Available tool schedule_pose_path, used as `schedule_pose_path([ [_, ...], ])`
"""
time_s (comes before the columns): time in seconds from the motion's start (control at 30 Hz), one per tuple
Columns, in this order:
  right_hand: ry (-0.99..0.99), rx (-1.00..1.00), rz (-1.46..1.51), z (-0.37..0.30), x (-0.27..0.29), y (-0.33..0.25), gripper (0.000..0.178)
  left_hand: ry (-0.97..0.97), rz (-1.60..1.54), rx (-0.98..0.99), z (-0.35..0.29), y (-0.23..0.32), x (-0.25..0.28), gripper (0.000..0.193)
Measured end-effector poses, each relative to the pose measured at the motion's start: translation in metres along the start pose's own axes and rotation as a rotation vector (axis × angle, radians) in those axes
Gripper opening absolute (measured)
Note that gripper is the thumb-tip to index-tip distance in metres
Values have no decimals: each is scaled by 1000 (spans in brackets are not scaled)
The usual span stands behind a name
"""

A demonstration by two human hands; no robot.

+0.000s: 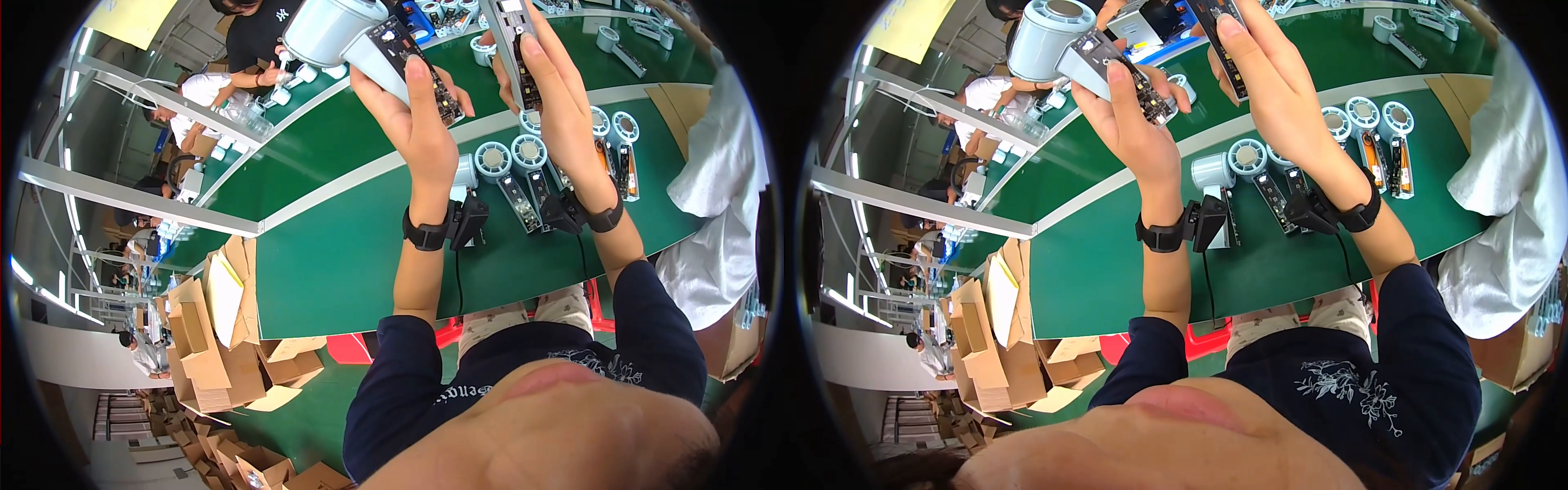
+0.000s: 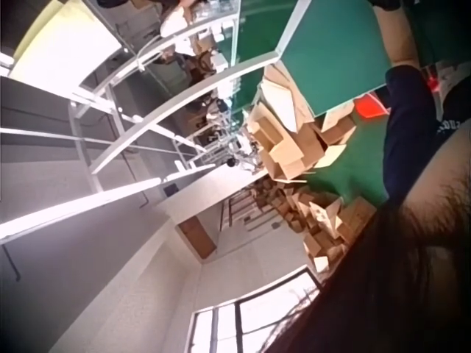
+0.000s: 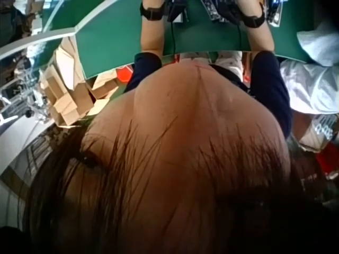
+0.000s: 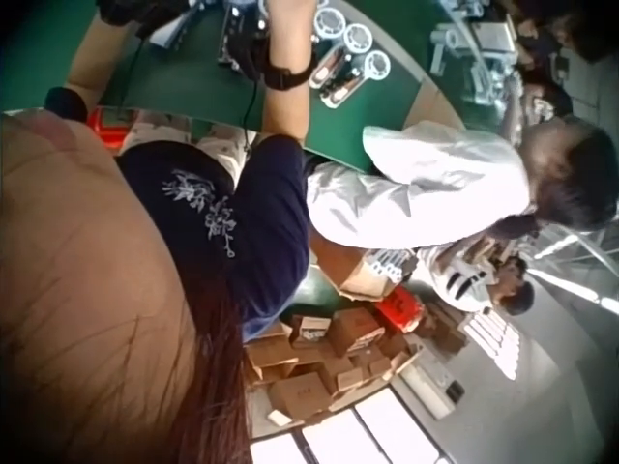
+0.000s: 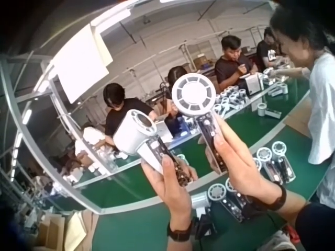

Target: The person picks up handheld fan assemblies from the table, presses buttons on their circuit boards by hand to test them, and places the fans back on the table.

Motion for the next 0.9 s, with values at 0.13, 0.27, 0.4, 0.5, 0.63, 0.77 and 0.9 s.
schedule_pose_path([
  [0.13, -16, -19, 0, -1, -4, 2, 50, 30, 12, 3, -2, 5, 1, 52],
  [0.27, -21, -15, -29, 2, -5, -1, 51, 2, -6, 14, 1, 4, -1, 53],
  [0.4, -18, 7, -14, 5, -4, -2, 51, 50, 80, -38, 0, 13, -5, 26],
  [0.5, 236, -306, -74, 5, -4, 0, 50, 56, 94, -21, -1, 12, -2, 26],
  [0.63, 529, -657, -126, -19, 16, 17, 48, 61, 116, 11, -1, 9, -1, 26],
  [0.77, 123, -83, 93, -1, 7, 2, 45, 60, 42, 3, 0, 4, 2, 47],
  [0.9, 129, -94, 97, -2, 9, 3, 44, 85, 31, 8, 1, 2, 5, 44],
])
Point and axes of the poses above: each hand's wrist, its own z-axis towards the middle knuckle, its own x-axis out of the back of the hand, y = z × x, the point moved 10 cm from there along z, towards the middle knuckle, and after that the axes turned 12 degrees about -y, right-handed, at the moved point
